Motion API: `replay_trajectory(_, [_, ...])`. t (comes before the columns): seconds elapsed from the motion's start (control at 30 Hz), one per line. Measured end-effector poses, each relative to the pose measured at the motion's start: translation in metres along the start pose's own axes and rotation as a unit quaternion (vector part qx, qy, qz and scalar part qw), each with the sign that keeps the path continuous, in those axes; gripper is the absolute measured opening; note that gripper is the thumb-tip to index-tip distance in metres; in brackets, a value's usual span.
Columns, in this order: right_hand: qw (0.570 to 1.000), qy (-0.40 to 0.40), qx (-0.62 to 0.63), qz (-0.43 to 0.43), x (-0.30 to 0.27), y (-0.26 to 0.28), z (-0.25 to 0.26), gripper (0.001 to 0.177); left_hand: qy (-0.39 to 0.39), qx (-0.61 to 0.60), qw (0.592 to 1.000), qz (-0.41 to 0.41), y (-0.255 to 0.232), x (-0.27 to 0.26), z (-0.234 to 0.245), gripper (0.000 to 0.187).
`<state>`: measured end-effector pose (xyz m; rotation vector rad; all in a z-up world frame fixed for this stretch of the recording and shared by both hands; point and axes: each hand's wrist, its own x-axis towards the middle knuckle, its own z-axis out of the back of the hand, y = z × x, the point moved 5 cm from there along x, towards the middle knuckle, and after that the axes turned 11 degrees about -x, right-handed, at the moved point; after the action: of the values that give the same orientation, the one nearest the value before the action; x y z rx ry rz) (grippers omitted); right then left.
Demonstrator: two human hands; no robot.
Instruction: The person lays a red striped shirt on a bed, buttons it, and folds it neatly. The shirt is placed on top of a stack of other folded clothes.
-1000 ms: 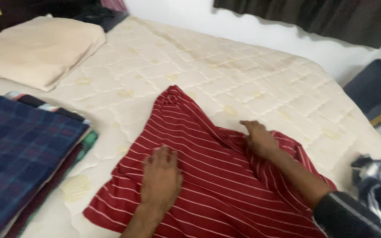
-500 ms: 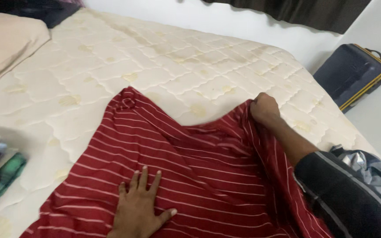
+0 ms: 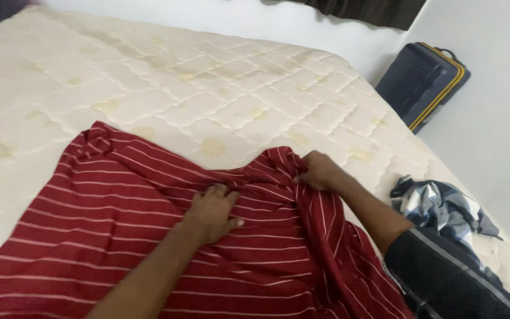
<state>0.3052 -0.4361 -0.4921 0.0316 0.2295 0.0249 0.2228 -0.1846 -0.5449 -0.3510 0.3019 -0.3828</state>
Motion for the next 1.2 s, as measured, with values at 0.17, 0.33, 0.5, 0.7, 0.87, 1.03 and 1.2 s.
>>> replay_trajectory(0.17, [0.961, -0.223, 0.117, -0.115, 0.022, -0.08, 0.031, 0.027, 0.069, 0.035, 0.992, 0.103, 0.02, 0.008, 0.007, 0.132])
replay_trajectory(0.33, [0.984, -0.145, -0.03, -0.101, 0.02, -0.102, 0.031, 0.064, 0.081, 0.038, 0.987, 0.131, 0.022, 0.018, 0.006, 0.147])
replay_trajectory(0.5, [0.953, 0.288, -0.029, -0.088, 0.02, -0.131, -0.018, 0.045, 0.083, 0.056, 0.985, 0.141, 0.015, 0.025, 0.002, 0.153])
replay_trajectory(0.7, [0.955, -0.041, 0.271, -0.114, 0.093, -0.171, 0.055, 0.021, 0.091, 0.09, 0.979, 0.157, 0.008, 0.029, 0.0, 0.16])
replay_trajectory(0.87, [0.85, -0.188, 0.491, 0.027, 0.107, -0.116, 0.097, 0.087, 0.1, 0.119, 0.975, 0.158, 0.012, 0.039, 0.005, 0.167])
replay_trajectory(1.03, [0.969, -0.173, 0.14, 0.102, 0.07, -0.04, 0.071, 0.078, 0.095, 0.114, 0.976, 0.16, 0.017, 0.039, 0.004, 0.17])
replay_trajectory(1.2, [0.992, -0.019, 0.033, -0.124, 0.052, -0.057, 0.004, 0.106, 0.105, 0.125, 0.972, 0.17, 0.016, 0.039, 0.001, 0.17])
